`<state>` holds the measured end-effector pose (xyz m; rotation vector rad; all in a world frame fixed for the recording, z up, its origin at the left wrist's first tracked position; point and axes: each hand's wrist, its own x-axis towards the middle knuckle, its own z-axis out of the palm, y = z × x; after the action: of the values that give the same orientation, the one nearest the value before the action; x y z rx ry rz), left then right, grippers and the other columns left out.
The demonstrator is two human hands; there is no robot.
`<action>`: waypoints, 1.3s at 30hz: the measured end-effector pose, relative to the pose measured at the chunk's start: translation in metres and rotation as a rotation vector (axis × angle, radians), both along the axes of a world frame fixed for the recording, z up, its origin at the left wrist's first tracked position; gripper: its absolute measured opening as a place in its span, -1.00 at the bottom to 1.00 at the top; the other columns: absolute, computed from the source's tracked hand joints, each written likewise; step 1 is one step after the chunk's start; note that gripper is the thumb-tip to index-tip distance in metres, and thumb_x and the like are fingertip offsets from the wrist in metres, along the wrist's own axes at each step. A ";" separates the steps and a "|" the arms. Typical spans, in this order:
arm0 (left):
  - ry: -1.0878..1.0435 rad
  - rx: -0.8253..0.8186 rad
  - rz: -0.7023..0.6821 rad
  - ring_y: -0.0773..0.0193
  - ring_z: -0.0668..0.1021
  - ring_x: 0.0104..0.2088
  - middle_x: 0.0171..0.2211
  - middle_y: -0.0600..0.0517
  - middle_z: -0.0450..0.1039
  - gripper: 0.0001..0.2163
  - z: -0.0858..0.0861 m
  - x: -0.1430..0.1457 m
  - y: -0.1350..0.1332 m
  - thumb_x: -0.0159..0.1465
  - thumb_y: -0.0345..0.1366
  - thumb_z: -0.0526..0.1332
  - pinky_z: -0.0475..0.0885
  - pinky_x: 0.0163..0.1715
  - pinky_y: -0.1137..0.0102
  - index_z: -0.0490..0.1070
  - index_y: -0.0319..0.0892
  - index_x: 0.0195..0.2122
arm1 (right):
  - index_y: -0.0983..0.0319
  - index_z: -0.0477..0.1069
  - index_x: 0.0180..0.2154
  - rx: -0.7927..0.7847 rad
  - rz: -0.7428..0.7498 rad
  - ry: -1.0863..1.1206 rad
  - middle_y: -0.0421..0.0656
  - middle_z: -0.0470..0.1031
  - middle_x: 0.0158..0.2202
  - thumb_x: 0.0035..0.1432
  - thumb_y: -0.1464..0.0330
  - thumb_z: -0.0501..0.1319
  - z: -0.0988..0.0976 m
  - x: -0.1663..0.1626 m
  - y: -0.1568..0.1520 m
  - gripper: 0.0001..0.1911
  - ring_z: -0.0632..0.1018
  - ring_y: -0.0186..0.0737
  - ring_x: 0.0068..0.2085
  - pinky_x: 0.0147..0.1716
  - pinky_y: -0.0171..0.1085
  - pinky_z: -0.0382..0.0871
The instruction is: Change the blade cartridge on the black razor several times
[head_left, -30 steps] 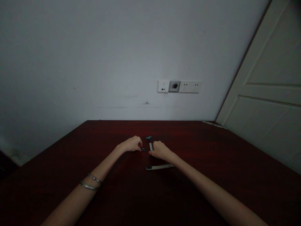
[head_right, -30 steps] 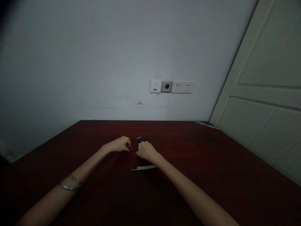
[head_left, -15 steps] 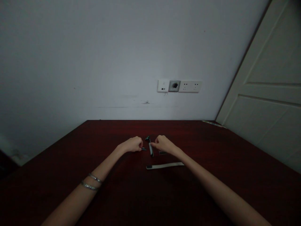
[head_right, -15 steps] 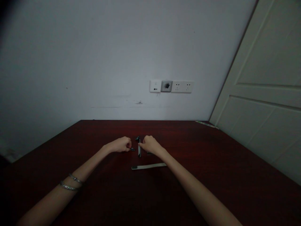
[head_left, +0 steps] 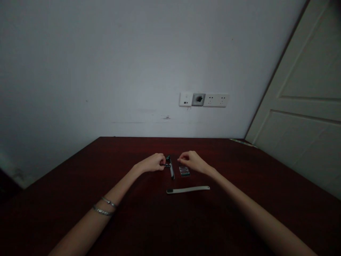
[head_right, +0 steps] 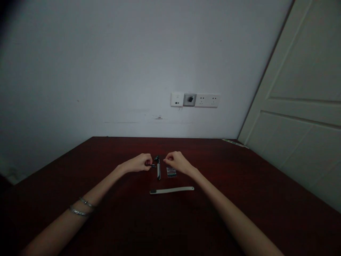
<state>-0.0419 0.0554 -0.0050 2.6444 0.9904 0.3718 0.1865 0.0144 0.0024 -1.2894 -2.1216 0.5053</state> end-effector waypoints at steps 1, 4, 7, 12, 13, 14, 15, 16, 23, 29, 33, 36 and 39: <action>-0.037 0.007 -0.022 0.34 0.38 -0.44 -0.42 0.03 0.35 -0.87 0.003 0.003 -0.002 0.01 -0.42 0.15 0.23 -0.46 0.49 0.40 -0.26 -0.38 | 0.31 0.49 -0.42 0.003 0.033 0.019 -0.16 0.47 -0.53 0.07 0.28 0.14 0.000 0.001 -0.003 -0.76 0.41 -0.35 -0.51 -0.53 -0.39 0.21; -0.137 -0.004 -0.097 0.37 0.35 -0.45 -0.44 0.05 0.31 -0.91 0.012 0.012 -0.010 0.05 -0.40 0.16 0.23 -0.46 0.49 0.39 -0.26 -0.41 | 0.30 0.48 -0.37 0.062 0.090 0.092 -0.15 0.48 -0.47 0.07 0.32 0.15 0.005 0.004 -0.012 -0.81 0.43 -0.34 -0.47 -0.47 -0.37 0.28; -0.217 -0.024 -0.145 0.39 0.35 -0.45 -0.44 0.06 0.31 -0.92 0.019 0.019 -0.017 0.06 -0.40 0.17 0.23 -0.45 0.50 0.38 -0.25 -0.39 | 0.29 0.47 -0.33 0.119 0.126 0.132 -0.15 0.47 -0.43 0.04 0.36 0.18 0.016 0.007 -0.021 -0.84 0.45 -0.33 -0.43 -0.43 -0.34 0.33; -0.314 -0.058 -0.133 0.41 0.35 -0.47 -0.45 0.07 0.32 -0.92 0.024 0.024 -0.024 0.06 -0.39 0.19 0.25 -0.46 0.50 0.38 -0.25 -0.40 | 0.26 0.48 -0.31 0.170 0.260 0.043 -0.15 0.46 -0.39 0.03 0.40 0.20 0.030 0.010 -0.028 -0.85 0.46 -0.32 -0.39 -0.37 -0.31 0.34; -0.331 -0.067 -0.127 0.41 0.35 -0.47 -0.46 0.07 0.32 -0.93 0.025 0.023 -0.025 0.06 -0.38 0.20 0.26 -0.46 0.50 0.38 -0.25 -0.41 | 0.25 0.48 -0.30 0.188 0.272 0.021 -0.15 0.46 -0.39 0.03 0.40 0.20 0.031 0.009 -0.028 -0.85 0.46 -0.32 -0.39 -0.37 -0.31 0.34; -0.347 -0.080 -0.121 0.41 0.36 -0.47 -0.46 0.07 0.32 -0.93 0.025 0.023 -0.025 0.06 -0.38 0.20 0.26 -0.46 0.50 0.38 -0.25 -0.41 | 0.25 0.48 -0.28 0.204 0.275 0.000 -0.15 0.46 -0.38 0.03 0.40 0.21 0.031 0.009 -0.028 -0.84 0.46 -0.32 -0.38 -0.36 -0.31 0.34; -0.360 -0.094 -0.116 0.41 0.36 -0.47 -0.47 0.08 0.32 -0.93 0.025 0.023 -0.026 0.06 -0.38 0.20 0.26 -0.46 0.51 0.38 -0.25 -0.41 | 0.24 0.48 -0.27 0.216 0.272 -0.016 -0.15 0.46 -0.37 0.04 0.39 0.21 0.031 0.008 -0.028 -0.83 0.46 -0.33 -0.38 -0.36 -0.31 0.33; -0.368 -0.110 -0.111 0.41 0.36 -0.47 -0.47 0.08 0.32 -0.93 0.025 0.023 -0.026 0.06 -0.38 0.20 0.27 -0.46 0.51 0.38 -0.26 -0.42 | 0.24 0.48 -0.27 0.224 0.267 -0.030 -0.15 0.46 -0.36 0.05 0.39 0.21 0.031 0.008 -0.028 -0.83 0.45 -0.33 -0.38 -0.36 -0.31 0.33; -0.374 -0.185 -0.104 0.41 0.37 -0.48 -0.49 0.08 0.33 -0.92 0.022 0.023 -0.024 0.04 -0.40 0.21 0.28 -0.45 0.50 0.38 -0.27 -0.41 | 0.22 0.48 -0.29 0.245 0.270 -0.078 -0.14 0.45 -0.32 0.11 0.36 0.18 0.030 0.008 -0.027 -0.86 0.46 -0.32 -0.32 -0.32 -0.31 0.32; -0.382 -0.203 -0.110 0.42 0.37 -0.47 -0.48 0.09 0.32 -0.91 0.022 0.022 -0.025 0.04 -0.39 0.22 0.29 -0.46 0.50 0.37 -0.27 -0.41 | 0.21 0.48 -0.26 0.229 0.256 -0.079 -0.13 0.46 -0.30 0.11 0.33 0.18 0.030 0.009 -0.026 -0.84 0.47 -0.30 -0.31 -0.30 -0.30 0.32; -0.434 -0.206 -0.103 0.43 0.37 -0.47 -0.46 0.09 0.32 -0.91 0.022 0.023 -0.025 0.05 -0.38 0.22 0.29 -0.45 0.51 0.37 -0.27 -0.41 | 0.23 0.47 -0.26 0.191 0.249 0.029 -0.14 0.47 -0.34 0.04 0.28 0.24 0.028 0.011 -0.024 -0.79 0.47 -0.31 -0.36 -0.34 -0.30 0.34; -0.525 -0.245 -0.083 0.44 0.38 -0.46 -0.44 0.08 0.32 -0.91 0.020 0.026 -0.025 0.06 -0.37 0.22 0.31 -0.45 0.51 0.36 -0.27 -0.42 | 0.25 0.47 -0.27 0.147 0.235 0.130 -0.15 0.46 -0.35 0.00 0.26 0.27 0.027 0.011 -0.023 -0.76 0.46 -0.32 -0.38 -0.39 -0.32 0.34; -0.607 -0.284 -0.067 0.45 0.38 -0.47 -0.43 0.07 0.32 -0.90 0.019 0.027 -0.027 0.06 -0.36 0.23 0.31 -0.46 0.52 0.36 -0.28 -0.42 | 0.25 0.47 -0.29 0.135 0.205 0.184 -0.17 0.45 -0.36 0.00 0.27 0.27 0.029 0.010 -0.025 -0.77 0.46 -0.34 -0.38 -0.41 -0.33 0.33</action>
<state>-0.0145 0.0283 0.0145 2.0996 0.6896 0.8786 0.1966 -0.0105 0.0315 -0.9199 -2.1034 0.5349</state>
